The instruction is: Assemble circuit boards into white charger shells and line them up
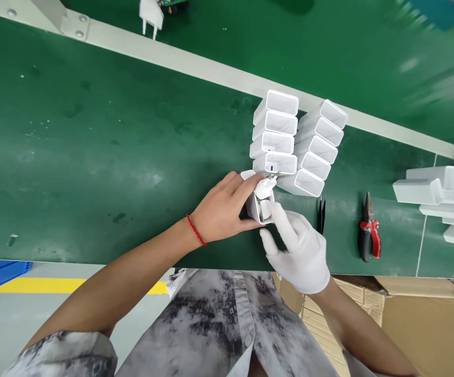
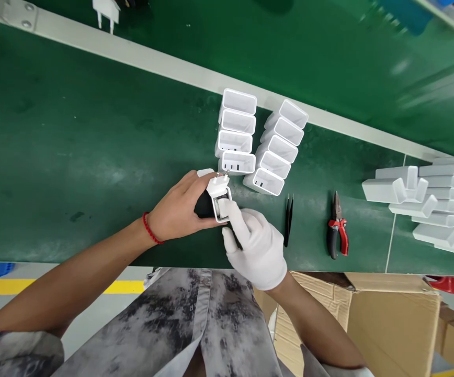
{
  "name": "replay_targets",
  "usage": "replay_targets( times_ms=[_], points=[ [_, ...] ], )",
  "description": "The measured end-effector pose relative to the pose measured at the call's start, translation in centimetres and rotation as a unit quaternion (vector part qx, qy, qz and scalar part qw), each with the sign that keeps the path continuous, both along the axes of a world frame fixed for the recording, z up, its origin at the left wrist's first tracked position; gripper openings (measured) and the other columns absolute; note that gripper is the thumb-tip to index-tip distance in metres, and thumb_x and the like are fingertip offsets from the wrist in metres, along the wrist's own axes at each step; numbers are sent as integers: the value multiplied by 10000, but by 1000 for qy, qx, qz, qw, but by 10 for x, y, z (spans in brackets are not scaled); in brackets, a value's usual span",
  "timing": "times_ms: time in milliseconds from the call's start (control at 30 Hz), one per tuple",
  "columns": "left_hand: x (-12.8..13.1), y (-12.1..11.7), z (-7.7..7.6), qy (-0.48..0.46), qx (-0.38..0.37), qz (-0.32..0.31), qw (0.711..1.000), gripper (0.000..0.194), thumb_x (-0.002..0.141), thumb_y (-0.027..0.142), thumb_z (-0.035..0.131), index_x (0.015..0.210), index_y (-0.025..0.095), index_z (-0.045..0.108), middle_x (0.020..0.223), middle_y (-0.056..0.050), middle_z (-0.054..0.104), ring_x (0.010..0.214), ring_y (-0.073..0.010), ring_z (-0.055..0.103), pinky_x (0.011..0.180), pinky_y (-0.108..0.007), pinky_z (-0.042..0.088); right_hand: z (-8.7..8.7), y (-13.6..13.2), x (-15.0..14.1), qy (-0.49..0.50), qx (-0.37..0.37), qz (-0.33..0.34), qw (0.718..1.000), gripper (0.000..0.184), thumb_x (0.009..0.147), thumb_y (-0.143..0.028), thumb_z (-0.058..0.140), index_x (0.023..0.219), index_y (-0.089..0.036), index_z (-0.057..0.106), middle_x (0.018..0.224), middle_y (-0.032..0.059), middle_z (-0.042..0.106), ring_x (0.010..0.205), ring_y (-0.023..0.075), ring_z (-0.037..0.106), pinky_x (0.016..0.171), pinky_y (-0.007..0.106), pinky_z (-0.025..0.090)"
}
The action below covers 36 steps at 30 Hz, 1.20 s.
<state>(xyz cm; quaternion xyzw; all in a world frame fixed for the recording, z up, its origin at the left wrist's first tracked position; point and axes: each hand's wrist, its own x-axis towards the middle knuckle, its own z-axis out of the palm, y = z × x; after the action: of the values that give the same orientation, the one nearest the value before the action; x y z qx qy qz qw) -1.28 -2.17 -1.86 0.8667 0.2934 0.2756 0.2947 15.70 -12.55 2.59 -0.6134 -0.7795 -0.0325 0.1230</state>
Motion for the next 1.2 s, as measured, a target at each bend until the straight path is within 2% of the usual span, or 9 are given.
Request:
replay_targets(
  times_ms=[300, 433, 567, 733, 867, 933, 1033, 1133, 1200],
  points=[
    [1, -1, -1, 14, -12, 1, 1000, 804, 779, 465, 803, 1388, 165, 373, 1207, -149, 642, 1001, -309, 623, 893, -451, 539, 4, 10, -9, -96, -33, -8, 995, 756, 901, -105, 520, 1589, -174, 215, 727, -17, 653, 609, 158, 593, 415, 302, 315],
    [1, -1, 0, 13, -8, 7, 1000, 810, 777, 491, 800, 1389, 164, 382, 1178, -144, 651, 986, -305, 624, 888, -444, 541, 2, 5, 1, 15, -48, 14, 999, 766, 909, -166, 569, 1591, -245, 231, 807, -8, 712, 785, 188, 689, 471, 270, 436],
    [1, -1, 1, 14, -2, 14, 1000, 809, 766, 459, 815, 1385, 155, 392, 1174, -147, 654, 973, -301, 630, 879, -437, 546, -1, -7, 11, 159, 3, -23, 987, 738, 941, -190, 562, 1594, -290, 234, 970, 21, 744, 695, 156, 686, 633, 286, 582],
    [2, -2, -4, -30, 14, 17, 999, 772, 802, 462, 778, 1395, 149, 393, 1197, -161, 650, 1027, -312, 643, 915, -439, 553, -13, 0, 1, 131, 24, -34, 991, 715, 930, -402, 608, 1558, -197, 336, 1221, 168, 691, 954, 255, 727, 734, 364, 624],
    [-3, -4, 10, -51, 5, 20, 998, 669, 847, 363, 719, 1401, 163, 403, 1257, -161, 626, 1131, -301, 632, 971, -412, 548, -10, 14, -10, 202, -47, -75, 975, 578, 950, -399, 561, 1476, -173, 478, 1230, 142, 710, 1009, 248, 726, 799, 349, 617],
    [-6, -3, 27, -49, -28, 3, 998, 679, 824, 356, 728, 1401, 163, 424, 1274, -157, 616, 1099, -287, 641, 940, -394, 561, -1, 18, -10, 298, -100, -127, 941, 516, 954, -408, 547, 1424, -196, 551, 1252, 103, 711, 1034, 237, 722, 862, 348, 601],
    [-8, 2, 56, -88, -113, -18, 990, 677, 819, 388, 739, 1391, 149, 466, 1051, -93, 682, 837, -208, 661, 764, -324, 575, 16, 21, -5, 491, -174, -180, 835, 502, 928, -485, 567, 1344, -212, 631, 1236, 74, 721, 1065, 257, 709, 874, 370, 595],
    [-3, 13, 76, -153, -248, -15, 956, 463, 894, 381, 659, 1279, 144, 562, 784, -12, 650, 609, -137, 597, 583, -268, 520, 29, 26, 1, 642, -234, -169, 710, 479, 896, -476, 581, 1286, -213, 665, 1138, 73, 745, 900, 244, 727, 700, 359, 611],
    [4, 22, 81, -190, -326, -14, 926, 297, 927, 344, 612, 1155, 153, 612, 732, 2, 633, 555, -117, 582, 513, -247, 488, 34, 29, 3, 687, -262, -161, 658, 441, 894, -423, 547, 1256, -204, 672, 1051, 73, 749, 702, 193, 692, 525, 311, 571]
  ],
)
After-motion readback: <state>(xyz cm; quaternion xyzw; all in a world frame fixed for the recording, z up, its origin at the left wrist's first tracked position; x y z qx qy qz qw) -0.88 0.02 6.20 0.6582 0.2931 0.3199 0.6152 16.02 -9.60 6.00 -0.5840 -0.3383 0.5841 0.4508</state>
